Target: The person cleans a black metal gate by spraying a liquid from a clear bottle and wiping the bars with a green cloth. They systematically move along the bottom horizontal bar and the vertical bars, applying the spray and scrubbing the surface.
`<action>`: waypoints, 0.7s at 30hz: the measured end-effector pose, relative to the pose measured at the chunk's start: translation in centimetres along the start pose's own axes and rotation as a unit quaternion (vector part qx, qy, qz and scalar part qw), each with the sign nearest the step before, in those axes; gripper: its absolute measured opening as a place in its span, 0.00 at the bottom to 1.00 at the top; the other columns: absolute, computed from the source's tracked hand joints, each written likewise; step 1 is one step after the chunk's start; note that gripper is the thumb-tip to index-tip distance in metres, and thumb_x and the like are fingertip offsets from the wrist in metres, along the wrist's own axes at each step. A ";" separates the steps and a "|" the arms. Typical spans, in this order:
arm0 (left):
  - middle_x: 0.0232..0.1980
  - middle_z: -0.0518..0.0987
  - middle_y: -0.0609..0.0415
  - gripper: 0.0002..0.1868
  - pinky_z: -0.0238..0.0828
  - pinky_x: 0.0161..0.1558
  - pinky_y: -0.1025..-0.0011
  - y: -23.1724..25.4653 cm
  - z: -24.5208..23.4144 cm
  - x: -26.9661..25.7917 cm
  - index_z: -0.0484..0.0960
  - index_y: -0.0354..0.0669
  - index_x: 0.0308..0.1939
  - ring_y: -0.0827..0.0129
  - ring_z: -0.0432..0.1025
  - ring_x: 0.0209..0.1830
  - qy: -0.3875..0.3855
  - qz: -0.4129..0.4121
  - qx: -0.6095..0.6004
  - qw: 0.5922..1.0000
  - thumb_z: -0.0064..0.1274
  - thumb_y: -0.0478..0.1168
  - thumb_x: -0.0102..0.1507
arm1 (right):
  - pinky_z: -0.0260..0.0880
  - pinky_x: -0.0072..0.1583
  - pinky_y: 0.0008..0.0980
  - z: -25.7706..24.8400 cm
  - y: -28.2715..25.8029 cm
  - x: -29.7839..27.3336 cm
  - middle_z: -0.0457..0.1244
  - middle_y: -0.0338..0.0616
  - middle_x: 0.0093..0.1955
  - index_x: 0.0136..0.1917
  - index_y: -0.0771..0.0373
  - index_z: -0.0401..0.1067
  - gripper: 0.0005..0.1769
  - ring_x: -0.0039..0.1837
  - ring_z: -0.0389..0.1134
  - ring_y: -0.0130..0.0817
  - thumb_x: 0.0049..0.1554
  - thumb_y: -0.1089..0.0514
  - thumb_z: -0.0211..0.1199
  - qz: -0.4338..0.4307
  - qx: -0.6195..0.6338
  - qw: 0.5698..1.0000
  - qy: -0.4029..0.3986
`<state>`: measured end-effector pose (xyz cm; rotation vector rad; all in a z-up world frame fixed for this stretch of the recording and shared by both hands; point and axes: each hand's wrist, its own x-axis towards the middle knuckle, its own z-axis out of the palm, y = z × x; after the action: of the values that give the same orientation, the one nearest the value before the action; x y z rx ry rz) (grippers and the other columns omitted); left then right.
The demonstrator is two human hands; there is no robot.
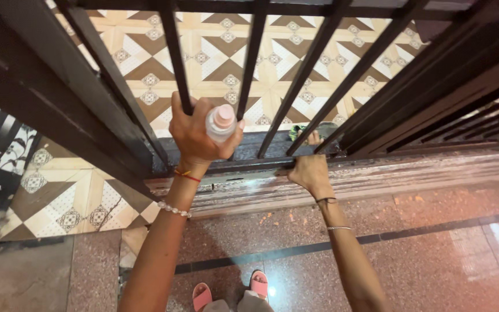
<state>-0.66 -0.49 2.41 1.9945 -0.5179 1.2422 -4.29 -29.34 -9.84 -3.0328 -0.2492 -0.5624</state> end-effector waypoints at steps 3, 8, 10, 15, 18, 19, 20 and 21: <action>0.38 0.69 0.46 0.21 0.69 0.31 0.59 0.2 0.1 0.2 0.78 0.48 0.34 0.53 0.70 0.34 0.009 0.005 -0.006 1.000 0.68 0.55 0.52 | 0.48 0.73 0.51 -0.5 -4.9 2.4 0.52 0.65 0.74 0.73 0.72 0.57 0.66 0.76 0.49 0.63 0.31 0.40 0.80 0.028 0.132 0.988 -0.072; 0.41 0.67 0.45 0.23 0.69 0.34 0.58 0.2 -0.1 0.2 0.76 0.46 0.37 0.53 0.69 0.34 0.011 0.017 -0.019 1.000 0.69 0.53 0.52 | 0.70 0.65 0.48 1.6 -19.0 3.7 0.71 0.55 0.57 0.56 0.57 0.78 0.23 0.62 0.71 0.53 0.55 0.44 0.56 0.007 0.127 0.919 -0.372; 0.41 0.67 0.44 0.24 0.69 0.33 0.58 0.3 -0.4 0.3 0.75 0.44 0.38 0.53 0.69 0.33 0.003 0.013 -0.029 0.999 0.70 0.53 0.52 | 0.66 0.67 0.49 1.9 -23.2 2.2 0.66 0.58 0.60 0.58 0.63 0.73 0.27 0.66 0.64 0.57 0.51 0.45 0.65 -0.007 0.363 0.924 -0.120; 0.42 0.67 0.43 0.24 0.68 0.31 0.59 0.3 -0.4 0.3 0.76 0.43 0.40 0.55 0.69 0.32 -0.006 0.015 -0.026 1.000 0.70 0.53 0.54 | 0.57 0.72 0.54 2.5 -18.0 -1.1 0.63 0.63 0.62 0.65 0.68 0.66 0.40 0.68 0.61 0.59 0.41 0.52 0.70 -0.196 0.254 0.947 -0.032; 0.40 0.66 0.45 0.24 0.67 0.31 0.58 0.0 -0.1 0.3 0.74 0.43 0.38 0.55 0.68 0.31 0.004 0.025 -0.020 0.999 0.70 0.53 0.54 | 0.56 0.78 0.52 2.8 -8.8 -3.4 0.63 0.53 0.68 0.72 0.61 0.66 0.38 0.74 0.62 0.52 0.47 0.66 0.63 -0.099 0.137 0.985 -0.018; 0.40 0.67 0.45 0.24 0.68 0.31 0.59 0.0 -0.1 0.3 0.74 0.44 0.38 0.55 0.68 0.31 0.007 0.027 -0.020 0.999 0.69 0.53 0.54 | 0.54 0.77 0.52 2.7 -5.2 -4.2 0.62 0.59 0.68 0.71 0.60 0.67 0.39 0.73 0.60 0.56 0.44 0.62 0.67 -0.078 0.091 0.993 -0.018; 0.40 0.67 0.45 0.23 0.68 0.31 0.59 0.1 -0.1 0.3 0.74 0.45 0.38 0.55 0.69 0.32 0.010 0.029 -0.020 0.999 0.69 0.54 0.54 | 0.51 0.76 0.54 2.5 -1.6 -4.8 0.60 0.64 0.68 0.70 0.63 0.66 0.42 0.73 0.57 0.59 0.42 0.58 0.69 -0.038 0.064 0.997 -0.025; 0.40 0.68 0.45 0.23 0.69 0.31 0.59 0.1 0.0 0.3 0.74 0.45 0.37 0.55 0.69 0.32 0.013 0.031 -0.019 0.999 0.68 0.54 0.54 | 0.48 0.75 0.56 2.5 1.0 -5.1 0.58 0.69 0.68 0.69 0.66 0.65 0.45 0.72 0.55 0.63 0.39 0.54 0.70 0.001 0.037 0.999 -0.031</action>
<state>-0.57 -0.53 2.73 1.9411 -0.5907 1.2838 -7.94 -30.94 -14.07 -2.9816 -0.2625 -0.4476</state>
